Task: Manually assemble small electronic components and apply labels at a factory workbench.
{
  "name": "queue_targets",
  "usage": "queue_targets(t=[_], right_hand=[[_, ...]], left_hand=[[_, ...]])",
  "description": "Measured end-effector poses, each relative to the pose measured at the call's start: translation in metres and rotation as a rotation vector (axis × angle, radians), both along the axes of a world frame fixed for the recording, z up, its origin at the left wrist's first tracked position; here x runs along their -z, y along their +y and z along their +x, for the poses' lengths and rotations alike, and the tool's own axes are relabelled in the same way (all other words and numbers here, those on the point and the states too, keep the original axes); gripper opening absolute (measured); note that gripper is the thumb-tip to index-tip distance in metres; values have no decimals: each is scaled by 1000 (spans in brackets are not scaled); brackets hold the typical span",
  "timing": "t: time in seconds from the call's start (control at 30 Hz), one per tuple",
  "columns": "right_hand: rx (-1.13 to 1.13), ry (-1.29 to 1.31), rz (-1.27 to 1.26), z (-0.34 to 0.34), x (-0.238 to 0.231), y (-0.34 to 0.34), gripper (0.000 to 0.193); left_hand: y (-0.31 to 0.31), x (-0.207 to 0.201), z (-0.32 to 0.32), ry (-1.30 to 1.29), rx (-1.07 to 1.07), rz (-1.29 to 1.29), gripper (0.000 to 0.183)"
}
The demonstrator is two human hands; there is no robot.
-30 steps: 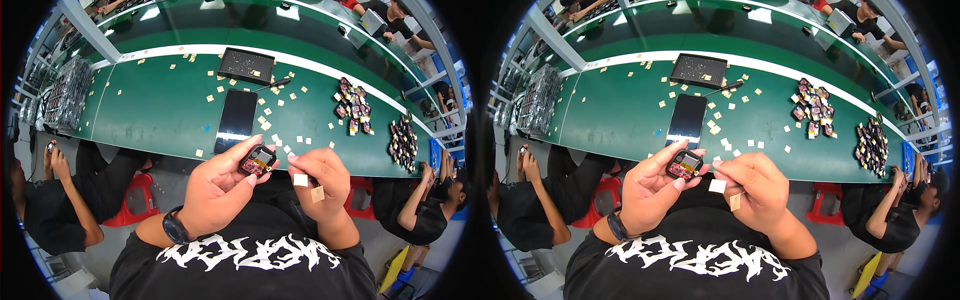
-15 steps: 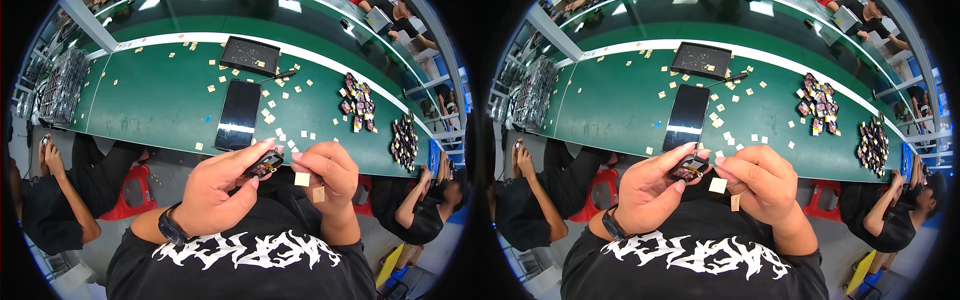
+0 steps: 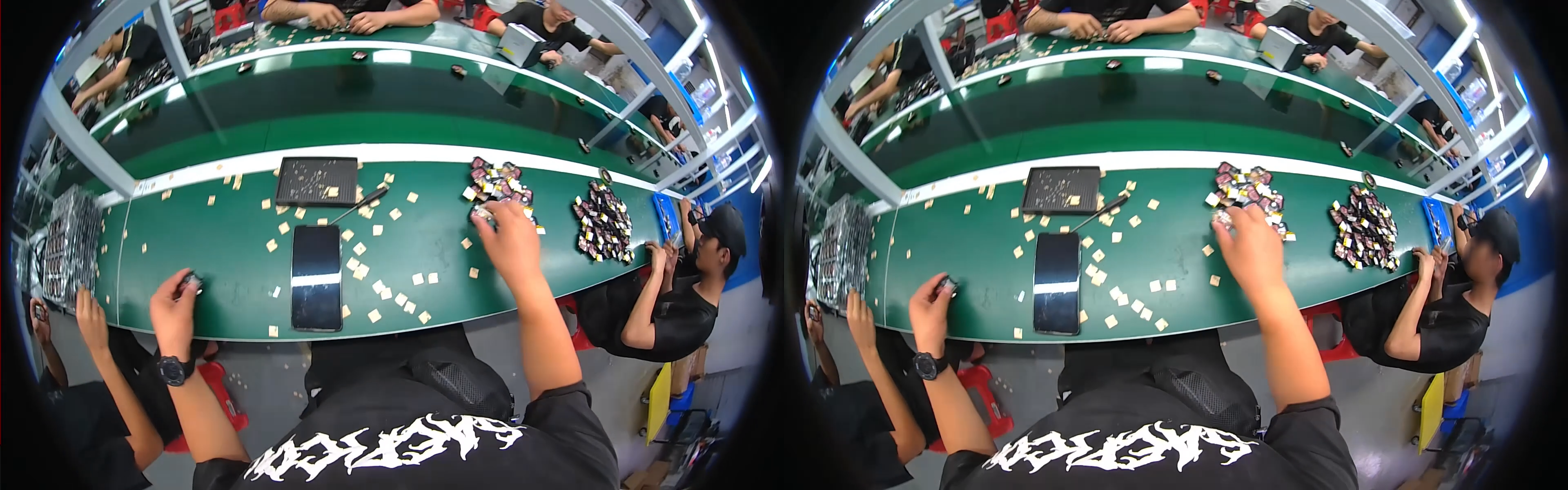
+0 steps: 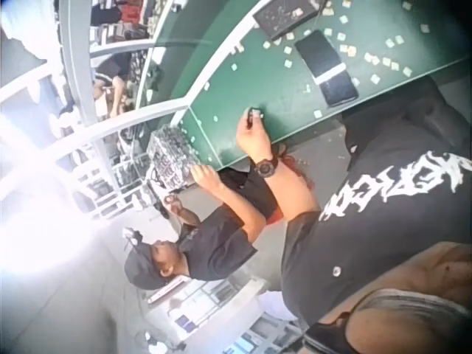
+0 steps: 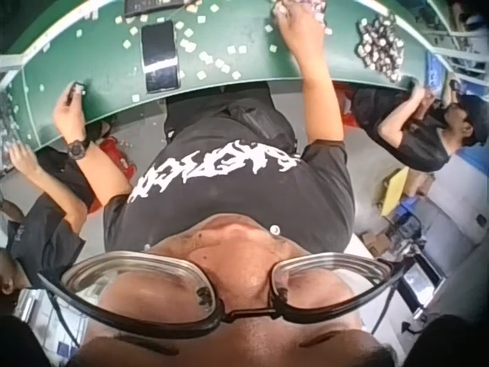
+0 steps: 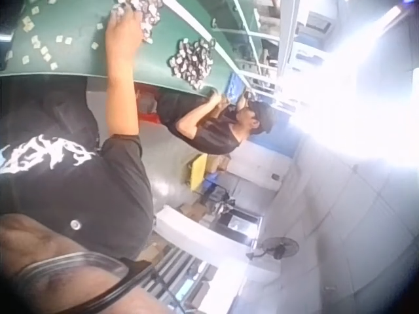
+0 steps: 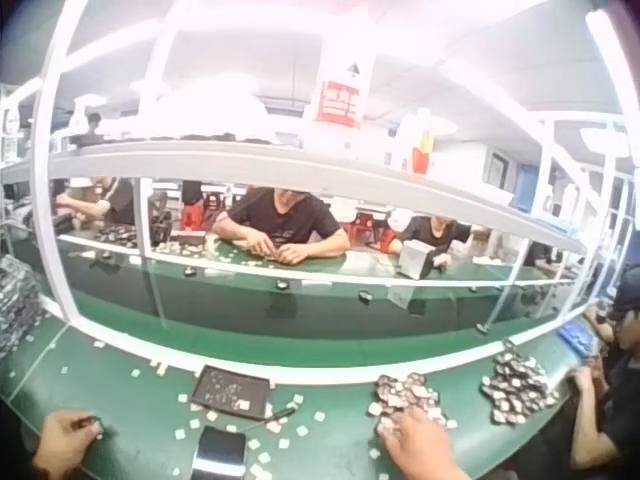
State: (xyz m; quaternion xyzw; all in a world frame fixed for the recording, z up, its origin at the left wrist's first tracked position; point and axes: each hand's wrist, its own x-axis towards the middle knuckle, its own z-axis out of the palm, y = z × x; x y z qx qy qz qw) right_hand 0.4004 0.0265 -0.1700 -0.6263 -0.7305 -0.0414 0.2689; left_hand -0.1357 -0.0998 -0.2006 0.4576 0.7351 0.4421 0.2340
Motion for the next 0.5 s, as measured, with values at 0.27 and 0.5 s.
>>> queue_targets(t=[0.27,0.5], right_hand=[[49,-253,10,-8,20,39,13],[-445,257,-84,-40,-37,-12,31]], left_hand=[[22,22,-66,535,-160,-29,33],[6,-47,140,-60,186,165,35]])
